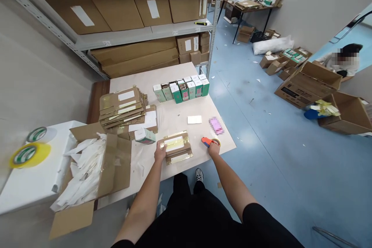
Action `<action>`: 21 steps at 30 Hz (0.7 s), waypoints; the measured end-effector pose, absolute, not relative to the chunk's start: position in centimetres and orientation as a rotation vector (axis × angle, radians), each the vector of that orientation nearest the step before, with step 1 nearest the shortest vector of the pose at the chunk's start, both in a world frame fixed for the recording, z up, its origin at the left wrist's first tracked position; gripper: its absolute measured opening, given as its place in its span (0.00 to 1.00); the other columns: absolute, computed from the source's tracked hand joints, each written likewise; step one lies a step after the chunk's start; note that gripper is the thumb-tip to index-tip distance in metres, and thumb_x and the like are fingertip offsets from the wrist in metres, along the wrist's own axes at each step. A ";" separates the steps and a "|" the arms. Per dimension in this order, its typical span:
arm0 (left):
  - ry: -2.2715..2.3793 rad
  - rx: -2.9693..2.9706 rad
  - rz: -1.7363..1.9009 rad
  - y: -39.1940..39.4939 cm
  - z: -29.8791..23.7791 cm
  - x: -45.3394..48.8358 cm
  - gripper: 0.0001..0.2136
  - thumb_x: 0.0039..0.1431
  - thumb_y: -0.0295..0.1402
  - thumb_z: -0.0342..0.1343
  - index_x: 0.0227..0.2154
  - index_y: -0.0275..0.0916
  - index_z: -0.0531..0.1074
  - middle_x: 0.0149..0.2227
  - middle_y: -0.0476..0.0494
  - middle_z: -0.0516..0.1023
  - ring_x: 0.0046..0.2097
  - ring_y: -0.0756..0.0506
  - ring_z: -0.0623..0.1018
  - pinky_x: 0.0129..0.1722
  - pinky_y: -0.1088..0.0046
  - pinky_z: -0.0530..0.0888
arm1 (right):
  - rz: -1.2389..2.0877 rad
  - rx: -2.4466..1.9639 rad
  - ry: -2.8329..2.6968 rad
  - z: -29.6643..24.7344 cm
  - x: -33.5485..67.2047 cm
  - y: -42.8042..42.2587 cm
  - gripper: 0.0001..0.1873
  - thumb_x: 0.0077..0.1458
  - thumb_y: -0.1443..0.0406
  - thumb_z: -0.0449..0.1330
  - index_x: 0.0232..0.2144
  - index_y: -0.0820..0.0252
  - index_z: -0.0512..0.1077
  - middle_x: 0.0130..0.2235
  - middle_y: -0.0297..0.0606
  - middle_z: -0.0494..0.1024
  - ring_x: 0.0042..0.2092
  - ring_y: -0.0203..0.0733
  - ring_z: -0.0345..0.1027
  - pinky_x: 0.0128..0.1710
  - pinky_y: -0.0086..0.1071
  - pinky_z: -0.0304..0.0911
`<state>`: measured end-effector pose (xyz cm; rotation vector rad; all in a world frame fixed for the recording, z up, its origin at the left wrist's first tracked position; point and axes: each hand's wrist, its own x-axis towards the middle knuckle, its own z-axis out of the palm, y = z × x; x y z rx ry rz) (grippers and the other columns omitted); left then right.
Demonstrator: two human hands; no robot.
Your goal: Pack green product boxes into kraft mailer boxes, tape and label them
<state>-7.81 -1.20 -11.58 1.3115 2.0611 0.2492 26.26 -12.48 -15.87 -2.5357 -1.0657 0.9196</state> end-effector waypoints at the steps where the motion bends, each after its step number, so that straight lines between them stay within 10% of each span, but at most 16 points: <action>1: 2.056 1.297 0.251 -1.3 -11.6 -7.8 0.36 0.63 0.50 0.58 0.71 0.47 0.57 0.61 0.41 0.77 0.61 0.33 0.76 0.59 0.59 0.72 | 0.911 -2.525 -1.070 -15.8 26.4 -12.4 0.18 0.56 0.64 0.62 0.47 0.67 0.78 0.50 0.58 0.81 0.59 0.60 0.70 0.63 0.51 0.55; 10: 2.039 1.225 0.293 -2.1 -12.1 -7.3 0.35 0.65 0.50 0.55 0.72 0.49 0.54 0.66 0.40 0.73 0.64 0.33 0.74 0.62 0.60 0.69 | 0.545 -2.453 -1.348 -13.2 27.5 -12.5 0.21 0.58 0.72 0.54 0.51 0.61 0.78 0.52 0.55 0.77 0.60 0.60 0.64 0.66 0.51 0.51; 21: 1.983 1.167 0.412 -2.7 -12.2 -6.5 0.35 0.67 0.44 0.56 0.73 0.46 0.52 0.70 0.38 0.66 0.68 0.34 0.69 0.63 0.61 0.66 | 0.337 -1.587 -1.549 -9.0 20.8 -9.0 0.08 0.60 0.65 0.57 0.39 0.57 0.77 0.41 0.44 0.79 0.44 0.50 0.72 0.45 0.39 0.69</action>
